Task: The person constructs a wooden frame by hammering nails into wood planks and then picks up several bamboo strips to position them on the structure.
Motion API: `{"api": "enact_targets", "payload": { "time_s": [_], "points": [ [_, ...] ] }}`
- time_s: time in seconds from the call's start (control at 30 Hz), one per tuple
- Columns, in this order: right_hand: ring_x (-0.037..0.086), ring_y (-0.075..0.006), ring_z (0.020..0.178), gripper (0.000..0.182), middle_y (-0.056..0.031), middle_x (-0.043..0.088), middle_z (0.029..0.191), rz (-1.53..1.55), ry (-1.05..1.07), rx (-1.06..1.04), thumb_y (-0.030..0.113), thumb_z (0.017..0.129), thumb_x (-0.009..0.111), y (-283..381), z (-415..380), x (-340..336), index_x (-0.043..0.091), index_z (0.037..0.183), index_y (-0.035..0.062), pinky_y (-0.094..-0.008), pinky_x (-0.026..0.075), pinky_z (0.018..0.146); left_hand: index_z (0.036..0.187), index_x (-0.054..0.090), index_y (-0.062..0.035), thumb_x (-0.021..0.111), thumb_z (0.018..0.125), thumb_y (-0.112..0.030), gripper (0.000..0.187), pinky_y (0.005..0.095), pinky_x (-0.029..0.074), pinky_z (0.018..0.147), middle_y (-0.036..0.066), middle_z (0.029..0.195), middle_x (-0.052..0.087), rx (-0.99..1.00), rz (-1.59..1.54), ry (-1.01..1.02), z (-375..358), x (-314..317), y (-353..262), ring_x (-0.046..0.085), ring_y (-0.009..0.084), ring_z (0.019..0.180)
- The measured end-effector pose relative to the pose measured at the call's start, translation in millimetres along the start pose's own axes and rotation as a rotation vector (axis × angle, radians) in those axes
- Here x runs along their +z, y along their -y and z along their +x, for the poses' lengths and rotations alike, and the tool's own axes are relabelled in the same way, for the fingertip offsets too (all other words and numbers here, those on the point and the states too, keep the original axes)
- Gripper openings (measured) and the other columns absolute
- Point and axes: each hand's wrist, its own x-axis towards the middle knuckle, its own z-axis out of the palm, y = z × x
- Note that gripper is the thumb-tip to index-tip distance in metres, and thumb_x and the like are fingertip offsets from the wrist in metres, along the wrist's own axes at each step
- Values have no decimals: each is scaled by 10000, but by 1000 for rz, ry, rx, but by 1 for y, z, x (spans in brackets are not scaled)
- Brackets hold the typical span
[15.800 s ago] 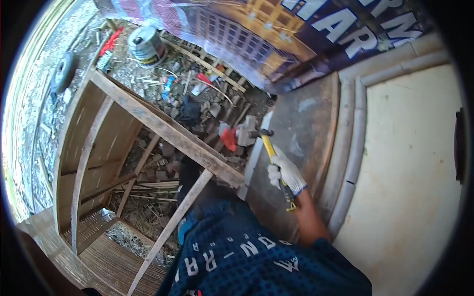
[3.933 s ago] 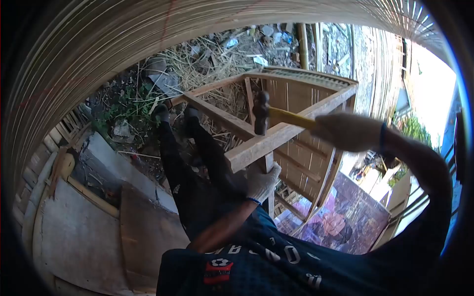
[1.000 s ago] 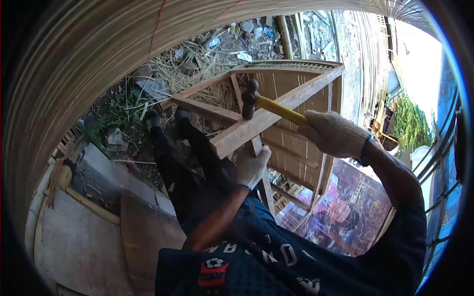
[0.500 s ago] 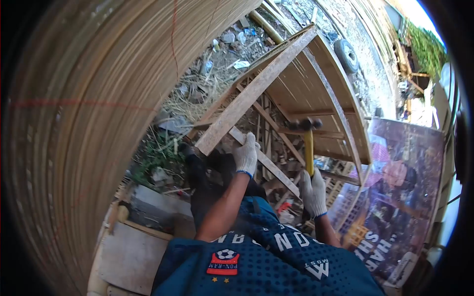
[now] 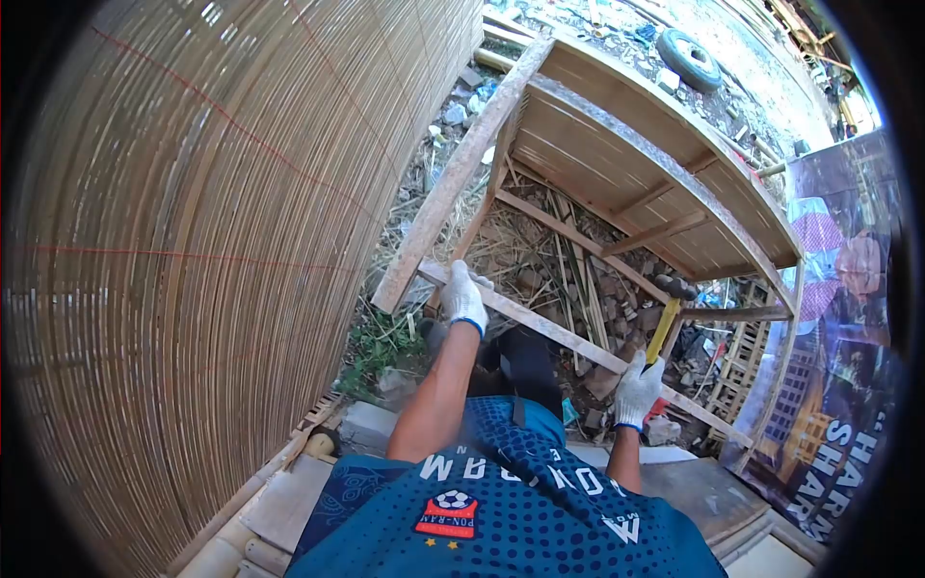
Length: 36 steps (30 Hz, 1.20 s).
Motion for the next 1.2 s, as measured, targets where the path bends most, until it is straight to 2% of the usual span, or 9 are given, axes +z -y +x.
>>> {"api": "enact_targets", "payload": {
  "time_s": [0.23,0.27,0.43,0.47,0.57,0.7,0.87,0.97,1.2],
  "points": [
    [671,-304,629,247,-153,645,691,223,180,187,264,1039,587,-24,31,-5,609,1021,19,-461,498,585,1185,533,-80,562,976,-497,468,460,553,615,111,862,623,132,52,86,14,-4,2,631,285,675],
    [677,-364,626,264,-149,652,660,-67,22,-194,289,1037,582,-59,29,15,604,984,32,-503,495,575,1235,525,-80,545,974,-528,519,481,551,705,118,952,631,118,144,63,18,-13,-1,635,287,785],
    [660,-472,665,336,-252,652,754,254,239,192,364,1032,555,-28,38,-4,575,965,36,-600,502,580,1390,488,-56,493,915,-608,729,545,476,986,183,1295,600,177,321,178,10,-6,-20,573,373,1151],
    [670,-463,684,314,-273,623,851,98,284,-107,347,1044,533,-36,34,2,601,982,47,-598,525,592,1398,474,-48,480,923,-596,725,546,468,994,173,1292,606,62,312,251,118,-47,-40,574,368,1164],
    [673,-502,778,396,-285,651,834,494,273,384,403,1015,573,-24,34,-10,561,1057,9,-594,533,690,1428,430,-40,468,912,-776,899,517,468,1001,168,1230,586,-67,478,243,68,-35,-45,577,320,1091],
    [673,-508,780,412,-266,662,760,582,166,392,395,982,629,-34,20,-18,517,1061,7,-598,515,695,1583,254,-62,527,950,-718,951,473,449,1001,190,1498,414,-143,1105,226,-146,20,-18,437,329,1315],
    [683,-455,734,361,-238,650,730,385,-29,413,353,955,662,-55,6,-35,506,1069,48,-548,529,636,1419,511,2,739,931,-426,688,412,465,988,168,1304,584,294,1725,1107,-144,34,17,573,296,1159],
    [663,-433,688,268,-179,630,723,243,-263,315,294,928,682,-72,3,-44,541,998,77,-549,506,588,1245,614,-7,852,795,-290,582,449,522,927,233,1140,647,1125,1877,1558,-174,62,49,653,386,1039],
    [616,-350,1038,239,-125,658,966,88,-309,166,262,878,738,-77,6,-45,636,1025,103,-507,442,952,1170,659,-58,759,848,-424,497,512,563,815,243,953,738,856,2461,1560,-153,92,73,718,424,935]
  ]
}}
